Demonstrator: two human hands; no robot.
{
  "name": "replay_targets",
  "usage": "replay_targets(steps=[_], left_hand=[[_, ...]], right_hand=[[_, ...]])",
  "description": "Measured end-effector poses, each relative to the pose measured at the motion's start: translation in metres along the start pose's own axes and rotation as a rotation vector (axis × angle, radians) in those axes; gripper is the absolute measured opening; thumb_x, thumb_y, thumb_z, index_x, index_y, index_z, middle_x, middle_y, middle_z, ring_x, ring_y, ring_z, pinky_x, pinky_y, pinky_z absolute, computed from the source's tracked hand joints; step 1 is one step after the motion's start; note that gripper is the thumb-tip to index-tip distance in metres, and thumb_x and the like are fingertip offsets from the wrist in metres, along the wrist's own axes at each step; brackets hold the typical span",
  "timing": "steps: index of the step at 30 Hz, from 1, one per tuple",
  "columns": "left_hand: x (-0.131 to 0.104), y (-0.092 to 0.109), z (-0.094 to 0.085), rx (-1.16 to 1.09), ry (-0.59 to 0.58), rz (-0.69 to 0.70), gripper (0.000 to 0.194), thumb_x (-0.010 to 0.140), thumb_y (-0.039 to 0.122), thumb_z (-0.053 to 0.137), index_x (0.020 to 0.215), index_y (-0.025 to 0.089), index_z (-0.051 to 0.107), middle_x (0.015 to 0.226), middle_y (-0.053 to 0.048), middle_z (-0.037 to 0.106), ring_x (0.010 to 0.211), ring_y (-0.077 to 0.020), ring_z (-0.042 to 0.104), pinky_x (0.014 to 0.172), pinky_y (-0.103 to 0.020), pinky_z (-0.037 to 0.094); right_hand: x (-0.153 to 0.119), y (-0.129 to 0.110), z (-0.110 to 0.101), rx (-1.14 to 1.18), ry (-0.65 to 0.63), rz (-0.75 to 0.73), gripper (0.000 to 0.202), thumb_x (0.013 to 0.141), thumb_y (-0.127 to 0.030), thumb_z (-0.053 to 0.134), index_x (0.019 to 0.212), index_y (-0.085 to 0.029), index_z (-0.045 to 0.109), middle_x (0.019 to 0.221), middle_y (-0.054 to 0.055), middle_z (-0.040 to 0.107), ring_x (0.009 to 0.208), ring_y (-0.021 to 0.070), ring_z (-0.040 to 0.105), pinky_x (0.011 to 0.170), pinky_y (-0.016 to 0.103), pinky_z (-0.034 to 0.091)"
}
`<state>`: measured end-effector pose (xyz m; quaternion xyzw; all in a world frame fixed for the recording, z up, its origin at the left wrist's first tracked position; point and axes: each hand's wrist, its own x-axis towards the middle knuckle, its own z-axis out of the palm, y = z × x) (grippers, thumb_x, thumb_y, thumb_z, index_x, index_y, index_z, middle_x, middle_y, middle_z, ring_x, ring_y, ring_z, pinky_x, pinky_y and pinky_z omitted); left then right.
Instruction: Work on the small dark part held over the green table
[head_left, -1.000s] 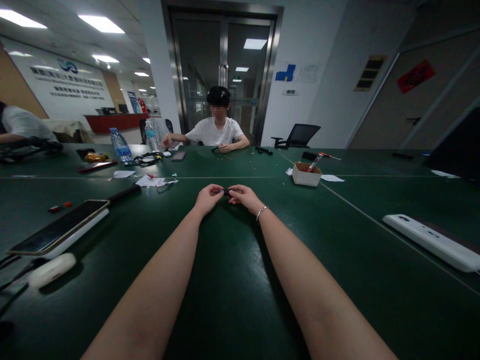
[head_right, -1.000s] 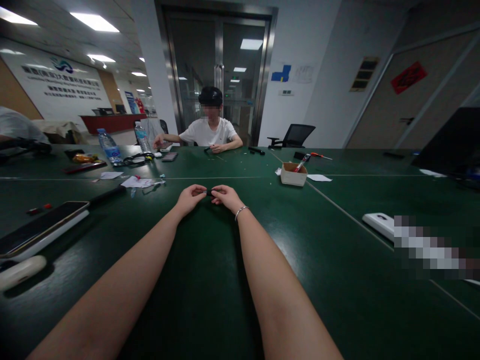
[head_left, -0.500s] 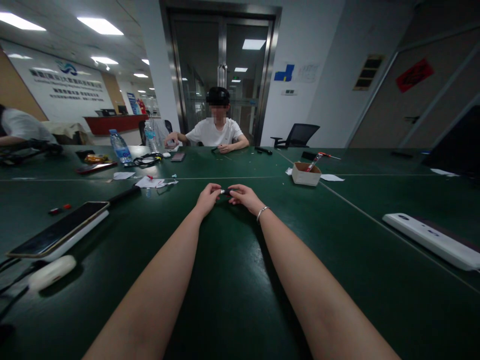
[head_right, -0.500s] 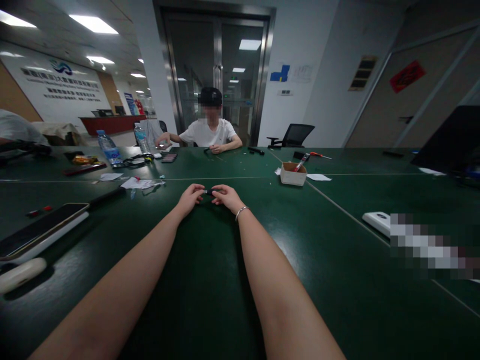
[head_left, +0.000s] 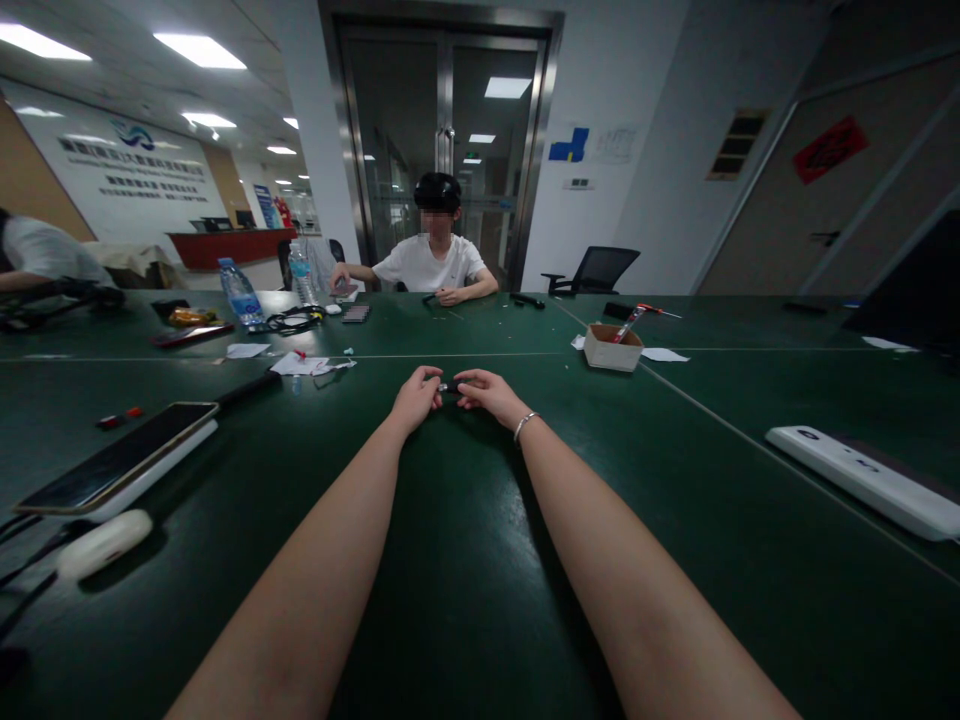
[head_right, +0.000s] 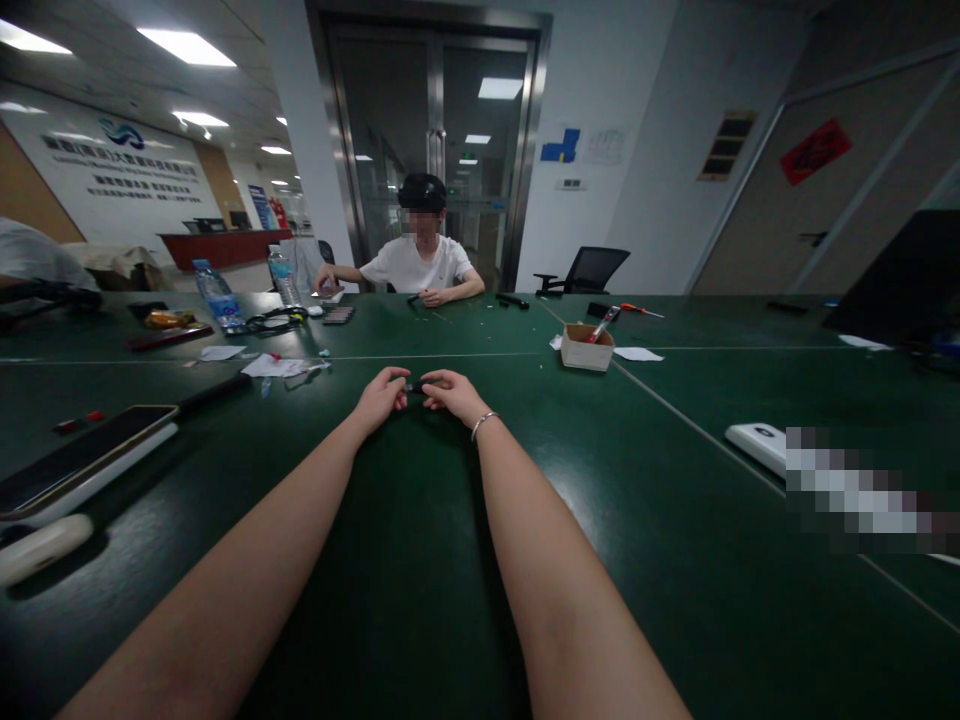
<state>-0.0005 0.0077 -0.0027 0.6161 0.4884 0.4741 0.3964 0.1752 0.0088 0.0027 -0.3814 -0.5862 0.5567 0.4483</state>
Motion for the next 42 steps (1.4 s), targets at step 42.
replay_targets(steps=[42], left_hand=[[0.0007, -0.0005, -0.0008, 0.075, -0.058, 0.031, 0.03, 0.082, 0.034, 0.045, 0.095, 0.016, 0.066, 0.063, 0.001, 0.055, 0.056, -0.0111, 0.048, 0.053, -0.023, 0.037]], right_hand=[[-0.0027, -0.006, 0.0025, 0.003, 0.001, 0.027, 0.018, 0.082, -0.008, 0.063, 0.099, -0.013, 0.062, 0.064, 0.0, 0.066, 0.052, 0.0069, 0.062, 0.052, 0.015, 0.051]])
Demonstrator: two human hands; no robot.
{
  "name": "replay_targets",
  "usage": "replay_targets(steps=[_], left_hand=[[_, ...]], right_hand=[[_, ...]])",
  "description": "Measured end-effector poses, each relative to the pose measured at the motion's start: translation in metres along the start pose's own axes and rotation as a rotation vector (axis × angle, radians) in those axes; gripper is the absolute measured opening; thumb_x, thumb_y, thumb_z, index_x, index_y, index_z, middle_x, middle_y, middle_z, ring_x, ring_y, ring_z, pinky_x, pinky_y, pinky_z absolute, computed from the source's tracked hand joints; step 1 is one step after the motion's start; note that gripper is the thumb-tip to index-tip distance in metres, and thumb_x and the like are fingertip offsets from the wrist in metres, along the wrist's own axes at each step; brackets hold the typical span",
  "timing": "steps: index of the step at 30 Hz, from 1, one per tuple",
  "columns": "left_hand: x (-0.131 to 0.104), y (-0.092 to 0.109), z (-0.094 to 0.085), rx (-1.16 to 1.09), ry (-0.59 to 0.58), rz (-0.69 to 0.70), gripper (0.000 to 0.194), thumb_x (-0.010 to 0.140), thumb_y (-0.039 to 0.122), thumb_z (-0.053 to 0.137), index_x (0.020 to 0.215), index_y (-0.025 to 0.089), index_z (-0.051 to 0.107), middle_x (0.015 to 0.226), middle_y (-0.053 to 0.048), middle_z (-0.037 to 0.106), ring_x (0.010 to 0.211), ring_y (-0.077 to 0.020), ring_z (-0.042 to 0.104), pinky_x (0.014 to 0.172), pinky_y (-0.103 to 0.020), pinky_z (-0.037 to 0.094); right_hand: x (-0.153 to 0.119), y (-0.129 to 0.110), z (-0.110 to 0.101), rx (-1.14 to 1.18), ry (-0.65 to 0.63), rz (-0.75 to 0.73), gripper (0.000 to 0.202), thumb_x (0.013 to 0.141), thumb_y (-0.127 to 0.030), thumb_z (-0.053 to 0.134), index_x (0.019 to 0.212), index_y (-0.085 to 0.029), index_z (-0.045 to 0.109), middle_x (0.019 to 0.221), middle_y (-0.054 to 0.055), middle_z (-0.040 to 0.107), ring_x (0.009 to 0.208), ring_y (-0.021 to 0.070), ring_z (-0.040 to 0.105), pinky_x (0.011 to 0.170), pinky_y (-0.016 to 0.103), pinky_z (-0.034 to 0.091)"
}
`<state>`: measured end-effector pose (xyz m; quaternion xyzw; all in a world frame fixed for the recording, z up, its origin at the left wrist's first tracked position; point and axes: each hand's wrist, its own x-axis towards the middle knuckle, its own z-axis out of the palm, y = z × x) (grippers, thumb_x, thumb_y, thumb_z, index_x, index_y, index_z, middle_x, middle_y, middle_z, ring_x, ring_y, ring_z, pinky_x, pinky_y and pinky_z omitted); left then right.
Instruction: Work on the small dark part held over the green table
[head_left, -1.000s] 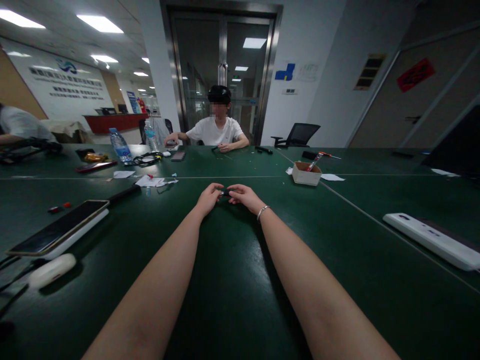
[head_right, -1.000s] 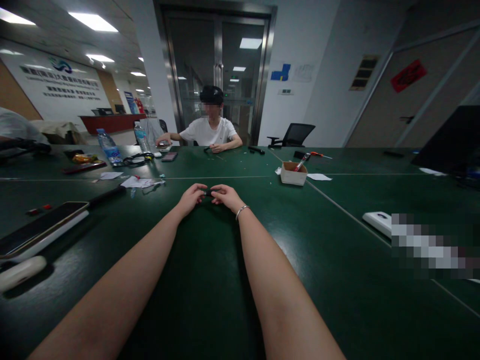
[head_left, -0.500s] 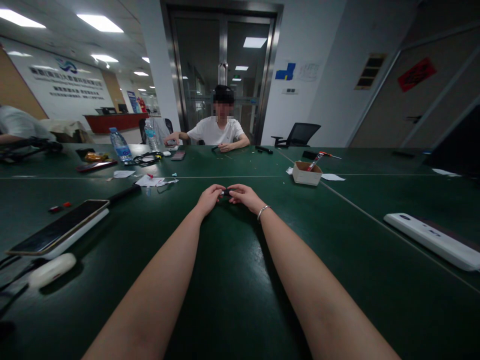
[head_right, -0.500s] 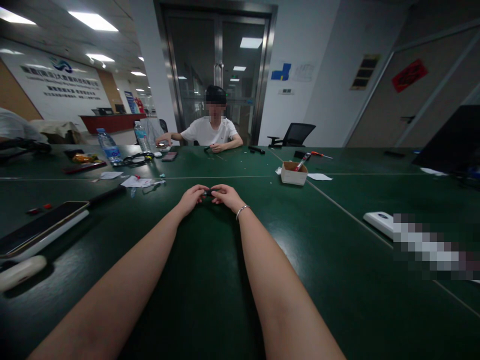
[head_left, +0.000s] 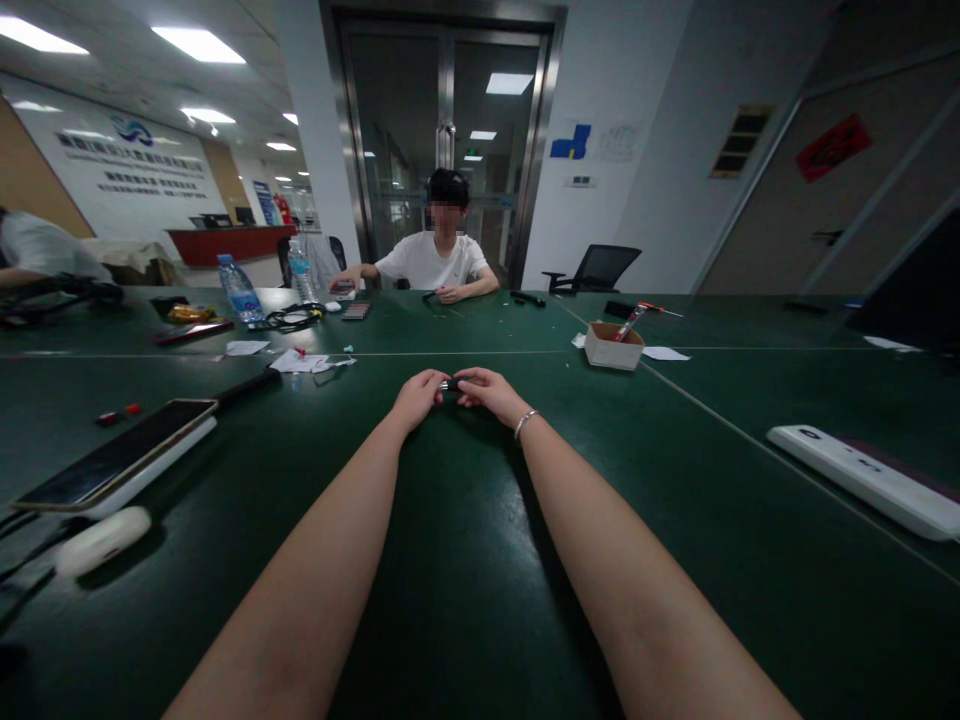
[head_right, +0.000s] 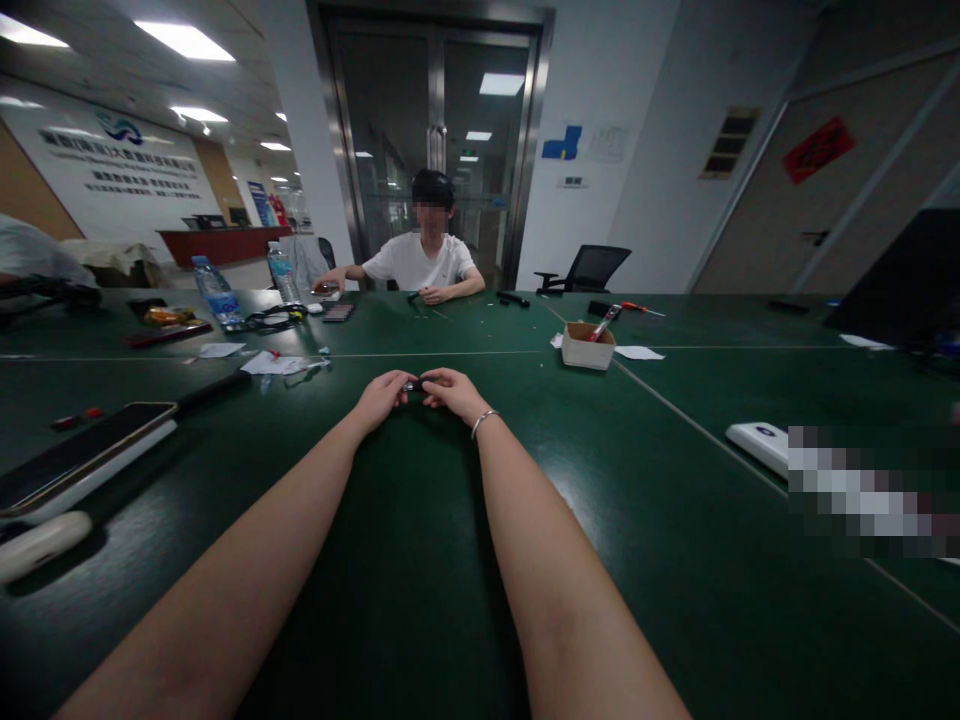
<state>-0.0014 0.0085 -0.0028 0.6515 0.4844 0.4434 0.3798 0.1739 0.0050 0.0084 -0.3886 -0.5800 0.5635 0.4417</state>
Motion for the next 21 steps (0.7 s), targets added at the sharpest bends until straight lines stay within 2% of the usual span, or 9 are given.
replay_targets(steps=[3, 7, 10, 15, 18, 21], left_hand=[[-0.0004, 0.0008, -0.0005, -0.015, 0.006, -0.007, 0.028, 0.078, 0.028, 0.047, 0.095, 0.017, 0.066, 0.068, 0.0, 0.057, 0.059, -0.0109, 0.049, 0.055, -0.023, 0.038], [-0.0011, 0.002, -0.0002, -0.01, -0.01, -0.012, 0.03, 0.082, 0.032, 0.044, 0.096, 0.017, 0.066, 0.062, 0.0, 0.055, 0.057, -0.0114, 0.048, 0.054, -0.023, 0.037], [-0.0007, 0.0016, 0.0003, -0.026, 0.007, 0.001, 0.027, 0.08, 0.028, 0.048, 0.096, 0.017, 0.065, 0.07, -0.001, 0.058, 0.061, -0.011, 0.05, 0.055, -0.022, 0.038], [0.0009, -0.0021, 0.0005, -0.021, -0.012, 0.015, 0.03, 0.083, 0.036, 0.046, 0.095, 0.016, 0.065, 0.065, 0.0, 0.056, 0.057, -0.0106, 0.048, 0.054, -0.023, 0.038], [0.0014, -0.0033, 0.0005, -0.03, 0.0, 0.024, 0.027, 0.08, 0.032, 0.05, 0.096, 0.017, 0.065, 0.072, -0.001, 0.059, 0.06, -0.0106, 0.051, 0.056, -0.023, 0.04], [0.0011, -0.0025, 0.0005, -0.019, -0.017, 0.017, 0.028, 0.082, 0.033, 0.048, 0.096, 0.017, 0.065, 0.065, 0.0, 0.057, 0.058, -0.0112, 0.05, 0.054, -0.023, 0.039]], right_hand=[[-0.0001, -0.0004, 0.0004, -0.001, 0.005, -0.004, 0.017, 0.083, -0.007, 0.062, 0.098, -0.013, 0.062, 0.063, -0.001, 0.065, 0.053, 0.0073, 0.062, 0.052, 0.015, 0.051], [-0.0002, -0.0006, 0.0009, -0.007, 0.013, 0.003, 0.017, 0.084, -0.006, 0.06, 0.099, -0.013, 0.062, 0.064, 0.0, 0.066, 0.051, 0.0066, 0.062, 0.052, 0.015, 0.051], [0.0, 0.0001, 0.0003, -0.002, 0.009, -0.005, 0.017, 0.083, -0.006, 0.06, 0.099, -0.013, 0.062, 0.062, 0.0, 0.065, 0.053, 0.0075, 0.063, 0.053, 0.015, 0.052], [0.0009, 0.0019, -0.0008, -0.004, 0.006, -0.011, 0.018, 0.082, -0.008, 0.062, 0.099, -0.013, 0.063, 0.064, 0.0, 0.066, 0.055, 0.0082, 0.063, 0.054, 0.017, 0.052], [0.0011, 0.002, -0.0007, -0.008, 0.014, -0.013, 0.017, 0.083, -0.007, 0.062, 0.099, -0.013, 0.063, 0.063, 0.0, 0.065, 0.055, 0.0085, 0.063, 0.053, 0.016, 0.052], [0.0009, 0.0015, -0.0005, -0.012, 0.011, -0.006, 0.017, 0.083, -0.007, 0.062, 0.099, -0.013, 0.063, 0.064, 0.0, 0.065, 0.055, 0.0082, 0.063, 0.053, 0.016, 0.052]])
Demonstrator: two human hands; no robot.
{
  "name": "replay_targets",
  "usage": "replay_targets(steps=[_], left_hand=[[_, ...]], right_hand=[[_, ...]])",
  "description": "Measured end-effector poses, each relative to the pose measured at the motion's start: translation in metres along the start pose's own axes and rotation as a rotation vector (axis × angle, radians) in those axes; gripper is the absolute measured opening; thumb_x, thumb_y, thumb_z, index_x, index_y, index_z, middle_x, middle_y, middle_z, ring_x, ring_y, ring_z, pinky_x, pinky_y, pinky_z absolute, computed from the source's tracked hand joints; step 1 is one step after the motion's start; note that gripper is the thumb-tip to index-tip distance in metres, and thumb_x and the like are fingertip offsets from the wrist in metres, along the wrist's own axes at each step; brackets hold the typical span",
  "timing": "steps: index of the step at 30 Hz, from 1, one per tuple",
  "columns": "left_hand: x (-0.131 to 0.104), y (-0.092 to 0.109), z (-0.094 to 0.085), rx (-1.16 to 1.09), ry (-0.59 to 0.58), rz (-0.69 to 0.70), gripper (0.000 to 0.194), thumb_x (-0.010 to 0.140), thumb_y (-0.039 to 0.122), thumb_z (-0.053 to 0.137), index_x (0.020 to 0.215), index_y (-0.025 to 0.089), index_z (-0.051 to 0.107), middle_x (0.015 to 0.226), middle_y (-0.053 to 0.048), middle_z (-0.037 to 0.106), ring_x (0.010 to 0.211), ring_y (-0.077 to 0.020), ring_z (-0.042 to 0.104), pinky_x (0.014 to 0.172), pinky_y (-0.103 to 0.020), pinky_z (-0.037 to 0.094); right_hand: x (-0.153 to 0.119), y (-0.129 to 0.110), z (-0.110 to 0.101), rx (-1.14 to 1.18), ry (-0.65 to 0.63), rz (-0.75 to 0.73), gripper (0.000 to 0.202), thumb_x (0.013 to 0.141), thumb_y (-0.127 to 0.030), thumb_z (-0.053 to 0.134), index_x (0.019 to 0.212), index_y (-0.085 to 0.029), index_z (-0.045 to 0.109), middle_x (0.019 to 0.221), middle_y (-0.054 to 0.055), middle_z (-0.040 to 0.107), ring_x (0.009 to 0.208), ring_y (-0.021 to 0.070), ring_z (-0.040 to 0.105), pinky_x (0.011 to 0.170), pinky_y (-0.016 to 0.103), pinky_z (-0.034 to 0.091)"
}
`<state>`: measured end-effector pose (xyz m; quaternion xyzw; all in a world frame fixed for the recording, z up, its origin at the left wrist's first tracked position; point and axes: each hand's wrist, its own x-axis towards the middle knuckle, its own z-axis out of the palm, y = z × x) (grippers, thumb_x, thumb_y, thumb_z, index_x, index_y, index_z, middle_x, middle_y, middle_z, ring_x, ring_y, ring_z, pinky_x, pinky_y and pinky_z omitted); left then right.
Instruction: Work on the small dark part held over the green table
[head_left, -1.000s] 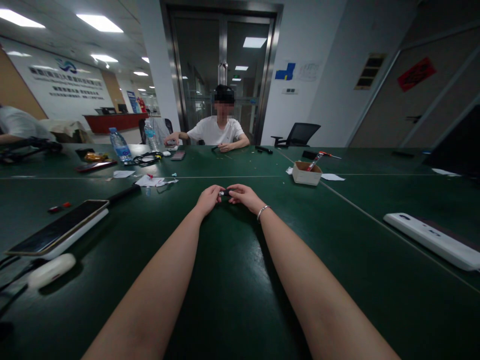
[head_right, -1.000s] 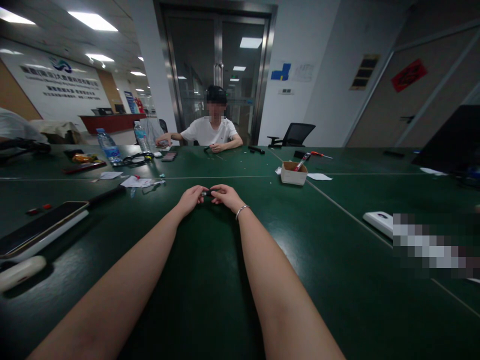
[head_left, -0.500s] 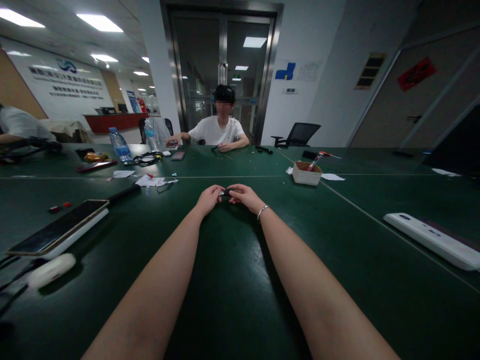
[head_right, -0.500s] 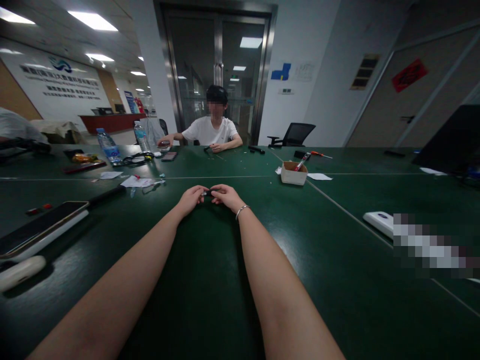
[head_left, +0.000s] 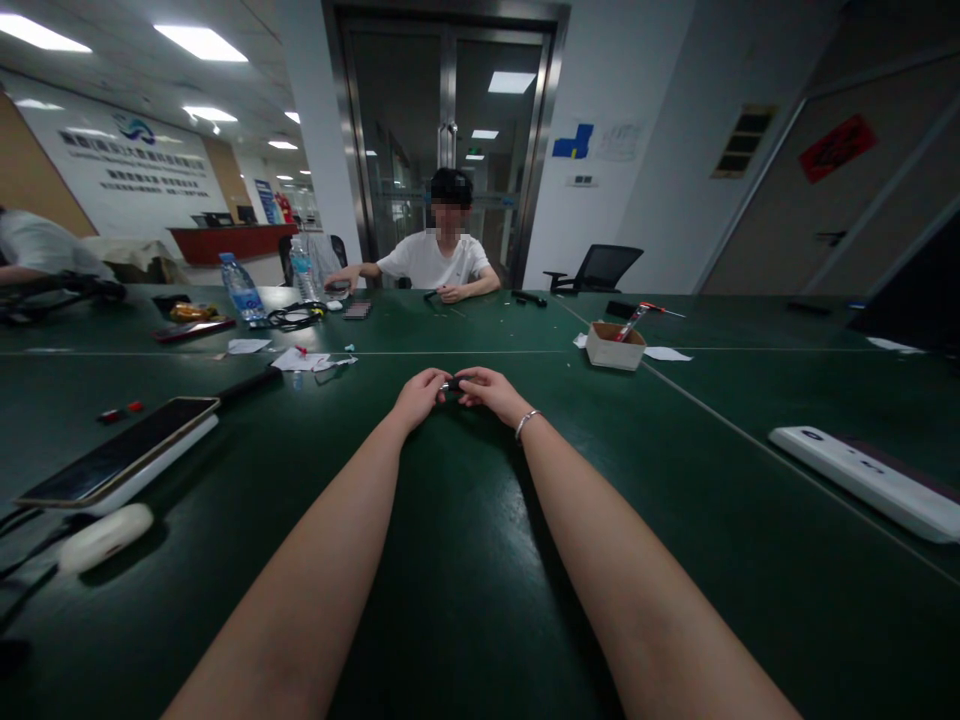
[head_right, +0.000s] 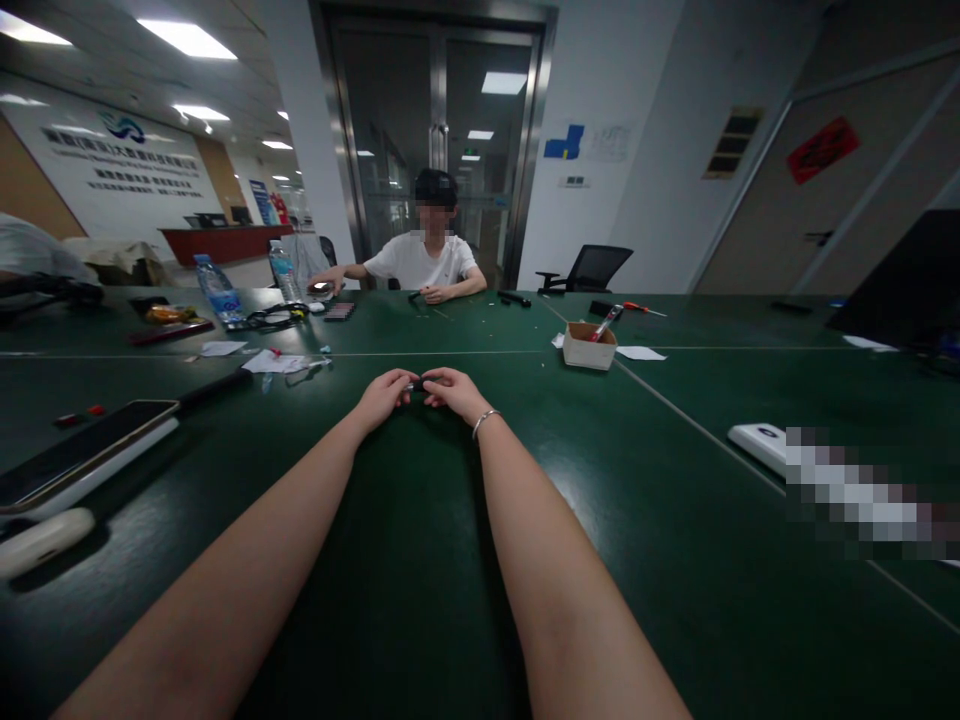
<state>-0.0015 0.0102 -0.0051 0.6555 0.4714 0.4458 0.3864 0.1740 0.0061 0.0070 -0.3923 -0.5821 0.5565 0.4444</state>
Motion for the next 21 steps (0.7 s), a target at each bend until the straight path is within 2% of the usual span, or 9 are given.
replay_targets(steps=[5, 9, 12, 16, 21], left_hand=[[-0.001, 0.0026, 0.0009, -0.029, 0.025, 0.007, 0.024, 0.078, 0.027, 0.051, 0.095, 0.018, 0.065, 0.072, -0.001, 0.06, 0.063, -0.0113, 0.053, 0.056, -0.023, 0.04], [-0.0008, 0.0024, 0.0008, -0.017, 0.006, 0.004, 0.027, 0.082, 0.033, 0.048, 0.096, 0.017, 0.065, 0.067, 0.0, 0.059, 0.06, -0.0113, 0.052, 0.056, -0.023, 0.04], [-0.0006, 0.0021, -0.0002, -0.015, 0.015, 0.002, 0.025, 0.079, 0.031, 0.051, 0.096, 0.018, 0.065, 0.074, -0.001, 0.061, 0.061, -0.0107, 0.052, 0.056, -0.023, 0.04], [-0.0008, 0.0025, -0.0012, -0.009, -0.003, -0.007, 0.029, 0.083, 0.034, 0.046, 0.097, 0.017, 0.065, 0.065, 0.0, 0.058, 0.058, -0.0112, 0.05, 0.054, -0.023, 0.039], [-0.0007, 0.0017, -0.0004, -0.013, -0.012, 0.003, 0.027, 0.081, 0.031, 0.05, 0.1, 0.018, 0.064, 0.067, 0.0, 0.058, 0.058, -0.0105, 0.05, 0.056, -0.023, 0.04]], right_hand=[[-0.0003, 0.0004, -0.0003, 0.016, -0.004, -0.006, 0.016, 0.083, -0.008, 0.062, 0.098, -0.013, 0.063, 0.064, 0.0, 0.065, 0.056, 0.0086, 0.064, 0.053, 0.016, 0.052], [0.0, 0.001, -0.0007, 0.016, 0.004, 0.004, 0.017, 0.083, -0.008, 0.062, 0.099, -0.013, 0.063, 0.065, 0.001, 0.066, 0.055, 0.0084, 0.063, 0.053, 0.016, 0.052], [0.0005, 0.0012, -0.001, 0.017, -0.002, 0.004, 0.018, 0.083, -0.009, 0.063, 0.1, -0.013, 0.062, 0.066, 0.001, 0.066, 0.055, 0.0086, 0.064, 0.053, 0.016, 0.052], [0.0013, 0.0015, -0.0009, 0.014, 0.001, 0.004, 0.018, 0.083, -0.009, 0.063, 0.1, -0.013, 0.062, 0.066, 0.001, 0.066, 0.055, 0.0083, 0.064, 0.053, 0.016, 0.052], [0.0018, 0.0018, -0.0008, 0.01, 0.007, 0.004, 0.017, 0.082, -0.009, 0.064, 0.099, -0.013, 0.063, 0.065, 0.0, 0.066, 0.056, 0.0081, 0.064, 0.053, 0.015, 0.052]])
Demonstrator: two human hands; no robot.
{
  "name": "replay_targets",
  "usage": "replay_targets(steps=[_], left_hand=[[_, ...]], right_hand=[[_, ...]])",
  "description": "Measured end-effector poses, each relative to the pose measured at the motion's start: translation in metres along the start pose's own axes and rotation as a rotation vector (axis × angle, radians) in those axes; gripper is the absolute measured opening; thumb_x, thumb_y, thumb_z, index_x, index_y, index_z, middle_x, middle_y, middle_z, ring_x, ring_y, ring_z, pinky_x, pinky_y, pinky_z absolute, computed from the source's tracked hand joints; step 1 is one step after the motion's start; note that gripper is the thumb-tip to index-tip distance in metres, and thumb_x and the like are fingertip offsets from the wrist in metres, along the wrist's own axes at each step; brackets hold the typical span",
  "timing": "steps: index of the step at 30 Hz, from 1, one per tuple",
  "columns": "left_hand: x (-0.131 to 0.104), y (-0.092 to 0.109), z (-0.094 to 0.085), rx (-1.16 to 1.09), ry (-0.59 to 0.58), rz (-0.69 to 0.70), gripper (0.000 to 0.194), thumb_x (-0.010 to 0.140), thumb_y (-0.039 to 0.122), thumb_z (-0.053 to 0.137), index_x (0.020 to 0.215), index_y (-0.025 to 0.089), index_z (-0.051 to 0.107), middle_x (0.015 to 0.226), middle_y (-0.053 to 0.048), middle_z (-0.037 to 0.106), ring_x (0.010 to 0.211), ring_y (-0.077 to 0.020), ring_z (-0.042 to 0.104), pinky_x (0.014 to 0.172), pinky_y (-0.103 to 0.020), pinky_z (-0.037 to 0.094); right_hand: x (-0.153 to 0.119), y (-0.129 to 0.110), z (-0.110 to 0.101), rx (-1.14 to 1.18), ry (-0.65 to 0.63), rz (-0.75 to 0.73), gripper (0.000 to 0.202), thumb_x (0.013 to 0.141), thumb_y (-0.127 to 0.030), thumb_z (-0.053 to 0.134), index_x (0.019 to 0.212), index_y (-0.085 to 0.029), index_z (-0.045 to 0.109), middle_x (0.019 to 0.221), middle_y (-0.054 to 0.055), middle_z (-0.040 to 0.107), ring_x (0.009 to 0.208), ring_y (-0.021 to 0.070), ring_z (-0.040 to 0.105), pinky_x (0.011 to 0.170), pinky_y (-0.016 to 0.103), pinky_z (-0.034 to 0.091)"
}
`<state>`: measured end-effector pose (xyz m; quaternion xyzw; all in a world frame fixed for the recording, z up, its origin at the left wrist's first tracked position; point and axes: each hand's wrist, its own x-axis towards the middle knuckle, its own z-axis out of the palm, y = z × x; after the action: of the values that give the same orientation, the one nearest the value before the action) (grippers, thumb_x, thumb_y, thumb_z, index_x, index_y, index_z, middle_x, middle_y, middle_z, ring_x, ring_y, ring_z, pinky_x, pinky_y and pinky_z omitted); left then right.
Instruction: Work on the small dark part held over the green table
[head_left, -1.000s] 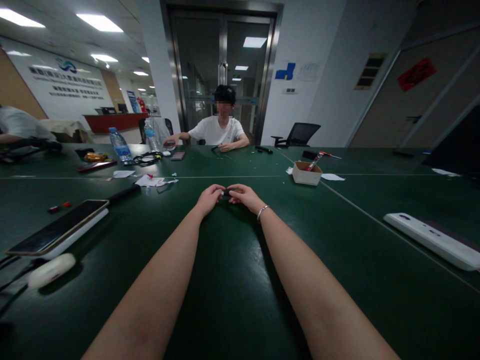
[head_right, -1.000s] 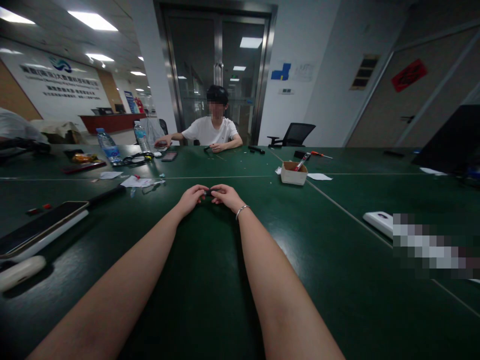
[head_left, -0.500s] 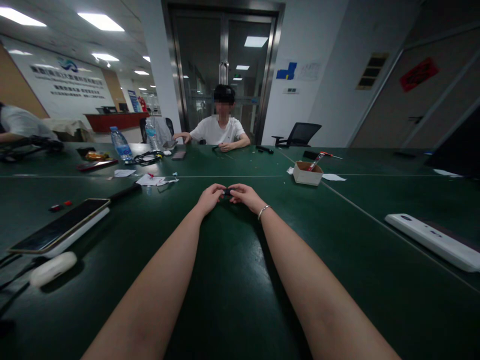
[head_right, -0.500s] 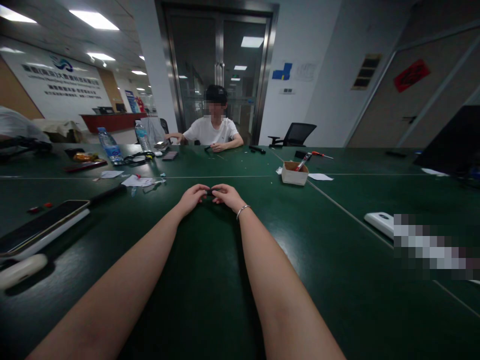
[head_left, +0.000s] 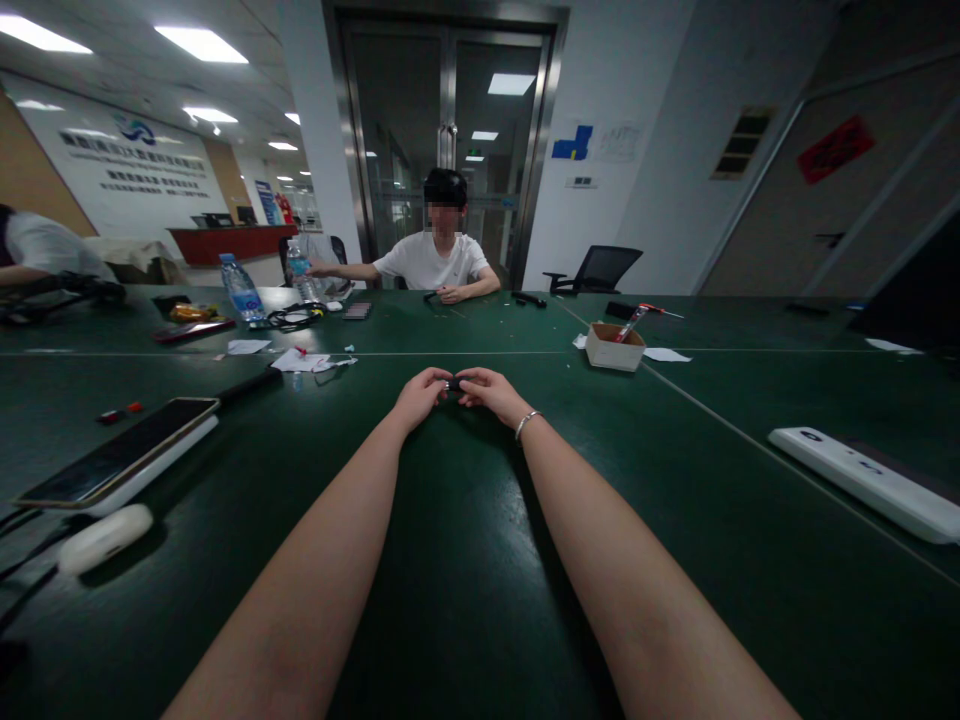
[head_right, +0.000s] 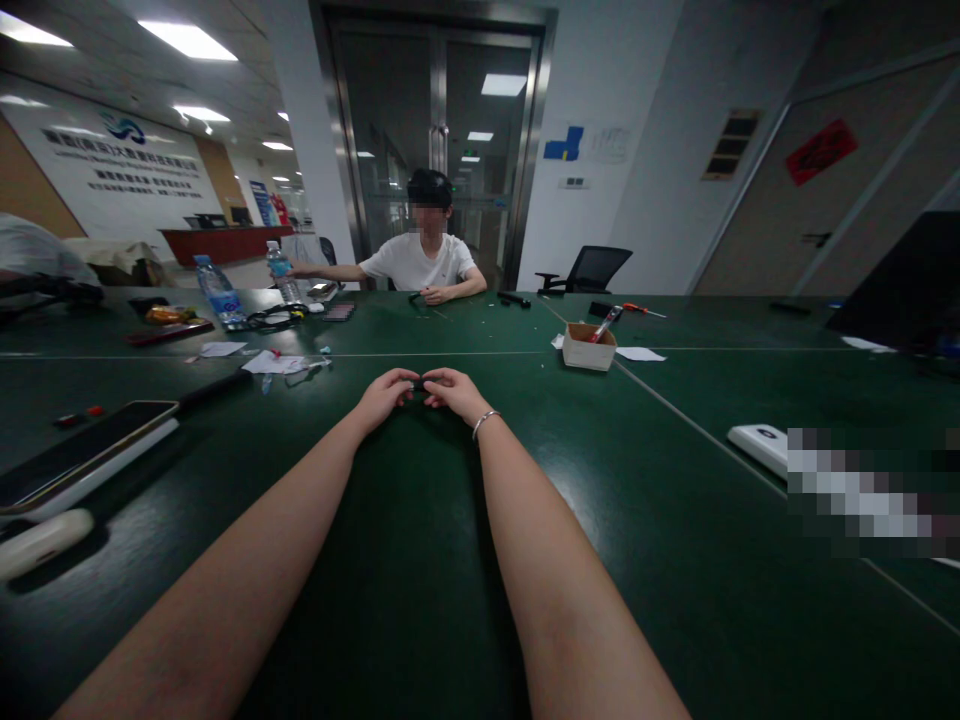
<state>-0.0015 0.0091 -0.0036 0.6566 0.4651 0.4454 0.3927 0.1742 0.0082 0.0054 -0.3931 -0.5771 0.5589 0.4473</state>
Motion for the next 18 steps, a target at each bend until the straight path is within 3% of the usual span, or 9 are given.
replay_targets(steps=[3, 7, 18], left_hand=[[0.0011, -0.0021, 0.0, 0.001, -0.01, -0.008, 0.031, 0.084, 0.037, 0.045, 0.098, 0.017, 0.064, 0.064, 0.0, 0.057, 0.057, -0.0111, 0.05, 0.055, -0.023, 0.039], [0.0019, -0.0031, -0.0005, -0.001, 0.018, 0.005, 0.027, 0.08, 0.033, 0.052, 0.099, 0.018, 0.064, 0.074, -0.001, 0.06, 0.06, -0.0103, 0.051, 0.056, -0.023, 0.04], [-0.0016, 0.0014, 0.0014, 0.019, 0.003, 0.014, 0.03, 0.083, 0.037, 0.047, 0.095, 0.017, 0.065, 0.067, 0.0, 0.057, 0.058, -0.0108, 0.049, 0.056, -0.023, 0.039]], right_hand=[[-0.0001, 0.0001, -0.0004, 0.007, -0.001, -0.005, 0.017, 0.082, -0.009, 0.064, 0.098, -0.014, 0.063, 0.064, 0.0, 0.066, 0.055, 0.0081, 0.064, 0.053, 0.015, 0.053], [-0.0006, 0.0, -0.0008, 0.011, -0.01, -0.009, 0.018, 0.082, -0.009, 0.064, 0.099, -0.014, 0.063, 0.065, 0.001, 0.066, 0.056, 0.0083, 0.064, 0.052, 0.015, 0.053], [-0.0009, 0.001, 0.0, 0.003, 0.0, -0.012, 0.018, 0.081, -0.011, 0.066, 0.099, -0.013, 0.063, 0.065, 0.001, 0.066, 0.056, 0.0086, 0.064, 0.054, 0.016, 0.053]])
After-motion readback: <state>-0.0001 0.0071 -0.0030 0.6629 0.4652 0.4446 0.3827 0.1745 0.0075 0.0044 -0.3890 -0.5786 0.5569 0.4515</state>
